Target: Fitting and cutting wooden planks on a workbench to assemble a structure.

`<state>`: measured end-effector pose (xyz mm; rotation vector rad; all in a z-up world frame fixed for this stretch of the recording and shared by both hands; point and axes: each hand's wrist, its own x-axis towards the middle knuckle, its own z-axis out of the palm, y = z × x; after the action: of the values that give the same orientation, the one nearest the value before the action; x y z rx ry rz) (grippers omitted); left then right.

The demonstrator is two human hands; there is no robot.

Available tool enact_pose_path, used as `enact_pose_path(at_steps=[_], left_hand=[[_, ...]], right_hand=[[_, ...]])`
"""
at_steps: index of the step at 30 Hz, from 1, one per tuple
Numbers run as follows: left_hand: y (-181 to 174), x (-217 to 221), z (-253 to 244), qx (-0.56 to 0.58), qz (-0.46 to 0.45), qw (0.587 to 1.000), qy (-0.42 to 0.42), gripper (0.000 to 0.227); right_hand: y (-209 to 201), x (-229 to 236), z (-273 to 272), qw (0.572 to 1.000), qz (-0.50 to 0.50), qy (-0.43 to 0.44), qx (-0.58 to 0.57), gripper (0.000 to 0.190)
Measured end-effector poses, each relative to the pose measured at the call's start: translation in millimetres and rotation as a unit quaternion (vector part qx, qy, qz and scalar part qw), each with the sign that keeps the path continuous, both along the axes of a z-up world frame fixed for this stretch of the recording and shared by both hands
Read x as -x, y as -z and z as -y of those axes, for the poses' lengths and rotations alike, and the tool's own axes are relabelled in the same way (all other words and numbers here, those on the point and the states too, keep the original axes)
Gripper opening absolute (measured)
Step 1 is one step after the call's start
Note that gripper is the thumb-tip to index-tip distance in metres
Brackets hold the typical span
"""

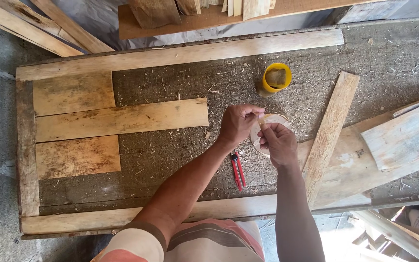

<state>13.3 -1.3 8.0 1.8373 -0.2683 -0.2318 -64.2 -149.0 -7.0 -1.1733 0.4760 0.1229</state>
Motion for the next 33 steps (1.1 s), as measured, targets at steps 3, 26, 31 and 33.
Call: enact_pose_path(at_steps=[3,26,31,33], left_hand=[[7,-16,2,-0.052,0.078,0.995,-0.023,0.011],[3,-139,72,-0.037,0.081,0.980,-0.176,0.030],[58,-114,89,-0.112,-0.045,0.953,-0.277,0.104],[68,-110,96,-0.155,-0.092,0.943,-0.278,0.127]], right_hand=[[3,-5,6,0.999,0.006,0.006,0.045,0.016],[-27,-133,47,0.913,-0.017,0.048,0.405,0.024],[-31,-137,43,0.892,-0.033,0.038,0.450,0.028],[-30,-138,45,0.886,-0.038,0.037,0.461,0.029]])
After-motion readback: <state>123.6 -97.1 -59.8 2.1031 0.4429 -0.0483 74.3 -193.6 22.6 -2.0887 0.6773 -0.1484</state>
